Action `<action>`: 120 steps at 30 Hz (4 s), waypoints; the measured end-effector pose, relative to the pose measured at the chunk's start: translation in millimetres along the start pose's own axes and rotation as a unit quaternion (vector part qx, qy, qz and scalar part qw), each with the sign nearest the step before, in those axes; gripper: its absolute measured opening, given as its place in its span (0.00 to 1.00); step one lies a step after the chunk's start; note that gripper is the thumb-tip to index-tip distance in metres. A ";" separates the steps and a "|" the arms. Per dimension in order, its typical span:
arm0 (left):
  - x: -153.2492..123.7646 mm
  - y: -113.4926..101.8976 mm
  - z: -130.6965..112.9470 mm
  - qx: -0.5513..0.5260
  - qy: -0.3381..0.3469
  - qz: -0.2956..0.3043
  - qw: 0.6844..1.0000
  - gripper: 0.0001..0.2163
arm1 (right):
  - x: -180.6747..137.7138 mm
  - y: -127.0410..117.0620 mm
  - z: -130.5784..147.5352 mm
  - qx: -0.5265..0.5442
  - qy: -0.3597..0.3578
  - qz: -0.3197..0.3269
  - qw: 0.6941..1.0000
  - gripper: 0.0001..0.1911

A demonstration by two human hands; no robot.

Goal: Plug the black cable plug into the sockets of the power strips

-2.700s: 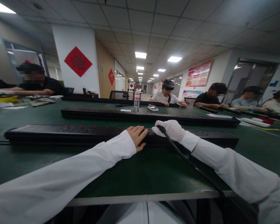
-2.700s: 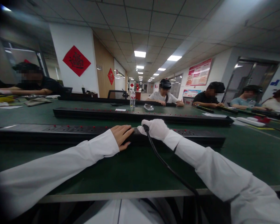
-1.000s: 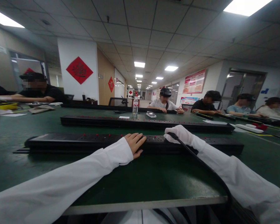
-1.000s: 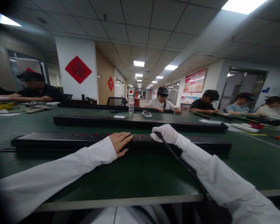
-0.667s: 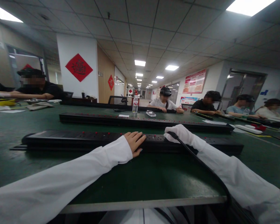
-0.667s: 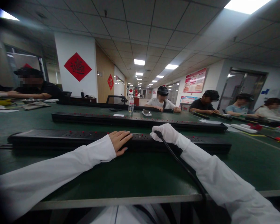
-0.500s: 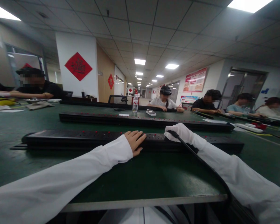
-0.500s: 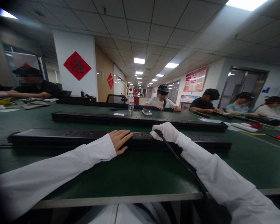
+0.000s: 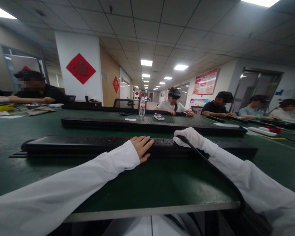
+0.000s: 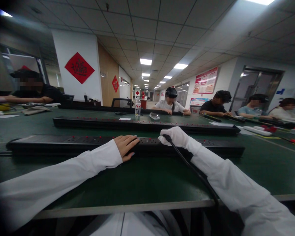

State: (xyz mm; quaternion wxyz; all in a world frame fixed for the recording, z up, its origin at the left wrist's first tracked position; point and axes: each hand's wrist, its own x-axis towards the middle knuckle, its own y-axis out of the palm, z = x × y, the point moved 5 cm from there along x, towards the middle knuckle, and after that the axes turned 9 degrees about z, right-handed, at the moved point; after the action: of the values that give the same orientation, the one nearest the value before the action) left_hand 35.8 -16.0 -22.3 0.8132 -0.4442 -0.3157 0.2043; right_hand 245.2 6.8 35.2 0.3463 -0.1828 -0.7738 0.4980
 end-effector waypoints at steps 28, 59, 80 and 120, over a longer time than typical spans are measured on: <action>0.5 -0.8 -0.7 0.008 0.005 -0.002 1.000 0.25 | -0.1 2.3 -1.8 0.003 -0.006 -0.010 1.000 0.15; 0.3 0.9 -1.1 0.000 0.005 -0.016 1.000 0.25 | -0.6 -0.8 -0.1 -0.010 0.002 -0.020 1.000 0.15; 0.0 -0.2 -0.3 -0.002 0.006 -0.014 1.000 0.25 | -0.9 -0.2 -0.4 -0.008 0.008 -0.011 1.000 0.16; -1.4 -2.1 -0.3 -0.013 -0.003 -0.004 1.000 0.25 | 1.1 0.6 0.4 -0.008 0.027 -0.014 1.000 0.17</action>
State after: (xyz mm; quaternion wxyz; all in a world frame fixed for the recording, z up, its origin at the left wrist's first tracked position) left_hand 35.2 -18.1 -21.1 0.8074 -0.4528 -0.3220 0.1982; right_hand 244.1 7.5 35.0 0.3721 -0.1878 -0.7705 0.4823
